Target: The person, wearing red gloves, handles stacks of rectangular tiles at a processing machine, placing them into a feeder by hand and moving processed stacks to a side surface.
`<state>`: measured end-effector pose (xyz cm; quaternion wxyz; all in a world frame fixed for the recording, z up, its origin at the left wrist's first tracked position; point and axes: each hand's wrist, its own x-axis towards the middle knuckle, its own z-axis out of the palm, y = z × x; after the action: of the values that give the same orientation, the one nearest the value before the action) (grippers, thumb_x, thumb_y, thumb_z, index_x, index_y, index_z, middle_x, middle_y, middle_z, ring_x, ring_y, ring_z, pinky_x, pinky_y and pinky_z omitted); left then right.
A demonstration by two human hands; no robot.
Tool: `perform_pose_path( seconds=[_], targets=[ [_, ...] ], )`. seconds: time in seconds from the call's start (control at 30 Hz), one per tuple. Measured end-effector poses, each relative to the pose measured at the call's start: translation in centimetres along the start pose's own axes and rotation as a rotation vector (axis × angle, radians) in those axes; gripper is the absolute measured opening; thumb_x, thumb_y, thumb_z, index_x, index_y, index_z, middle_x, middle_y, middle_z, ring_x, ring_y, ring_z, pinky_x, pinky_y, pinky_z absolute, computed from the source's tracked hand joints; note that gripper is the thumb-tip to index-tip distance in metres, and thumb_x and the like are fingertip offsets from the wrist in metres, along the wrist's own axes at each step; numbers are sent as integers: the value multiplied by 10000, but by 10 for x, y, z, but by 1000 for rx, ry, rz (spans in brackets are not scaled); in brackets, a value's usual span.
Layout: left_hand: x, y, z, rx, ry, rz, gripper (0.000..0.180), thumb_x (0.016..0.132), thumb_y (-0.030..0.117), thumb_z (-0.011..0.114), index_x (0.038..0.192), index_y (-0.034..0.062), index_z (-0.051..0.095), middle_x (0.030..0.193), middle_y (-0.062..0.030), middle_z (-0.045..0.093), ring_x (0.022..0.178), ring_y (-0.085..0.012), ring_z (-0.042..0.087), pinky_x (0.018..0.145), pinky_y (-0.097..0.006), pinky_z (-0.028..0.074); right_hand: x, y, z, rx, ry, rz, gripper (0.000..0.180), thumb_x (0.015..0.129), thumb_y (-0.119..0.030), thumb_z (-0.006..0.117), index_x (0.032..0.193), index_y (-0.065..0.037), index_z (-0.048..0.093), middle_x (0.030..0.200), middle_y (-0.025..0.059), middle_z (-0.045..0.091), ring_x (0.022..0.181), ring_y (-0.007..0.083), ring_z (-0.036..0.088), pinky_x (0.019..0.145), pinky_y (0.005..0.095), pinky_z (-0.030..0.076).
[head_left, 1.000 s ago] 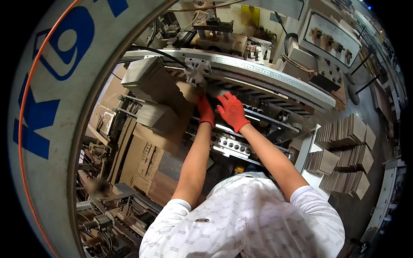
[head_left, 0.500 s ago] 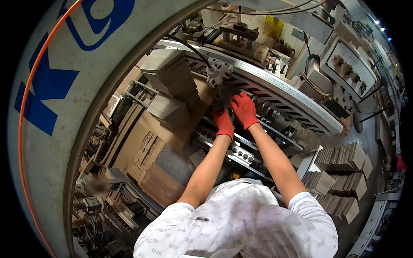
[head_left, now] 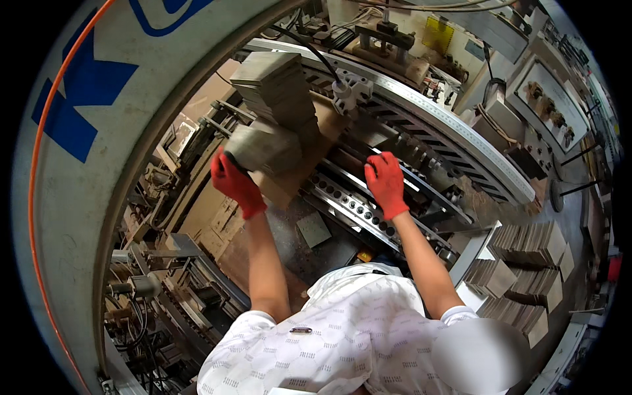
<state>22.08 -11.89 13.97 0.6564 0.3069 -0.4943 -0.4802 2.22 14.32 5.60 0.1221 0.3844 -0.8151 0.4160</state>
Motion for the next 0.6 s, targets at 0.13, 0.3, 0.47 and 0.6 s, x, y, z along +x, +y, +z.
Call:
perform_pose_path(
  seconds=[0.13, 0.3, 0.47, 0.6],
  targets=[
    [85, -141, -66, 440, -100, 513, 203, 1024, 129, 597, 1114, 16, 740, 1038, -106, 732, 968, -237, 682, 853, -369, 541, -54, -41, -59, 58, 5, 0, 171, 881, -151, 736, 1035, -78, 722, 1097, 134, 658, 1021, 347, 648, 850, 444, 540],
    [123, -186, -75, 681, -289, 686, 237, 996, 150, 624, 1175, 33, 727, 1076, -129, 745, 1025, -295, 688, 883, -425, 553, -115, -28, -165, -20, -72, 137, 242, 875, -162, 752, 1089, -73, 682, 1075, 115, 654, 940, 329, 661, 782, 403, 556],
    [119, -213, -46, 667, -289, 677, 240, 960, 152, 665, 1162, 48, 742, 1075, -119, 756, 1019, -288, 707, 867, -426, 569, -187, 8, -312, -475, -73, 425, 454, 785, -221, 811, 1188, -153, 613, 1307, 109, 626, 1014, 317, 684, 823, 410, 571],
    [136, -214, -43, 700, -251, 747, 246, 932, 154, 698, 1152, 60, 753, 1074, -111, 764, 1015, -282, 722, 855, -427, 581, -219, 46, -397, -683, -305, 735, 668, 660, -172, 847, 1258, -148, 551, 1425, 109, 567, 1185, 356, 630, 968, 421, 529]
  ],
)
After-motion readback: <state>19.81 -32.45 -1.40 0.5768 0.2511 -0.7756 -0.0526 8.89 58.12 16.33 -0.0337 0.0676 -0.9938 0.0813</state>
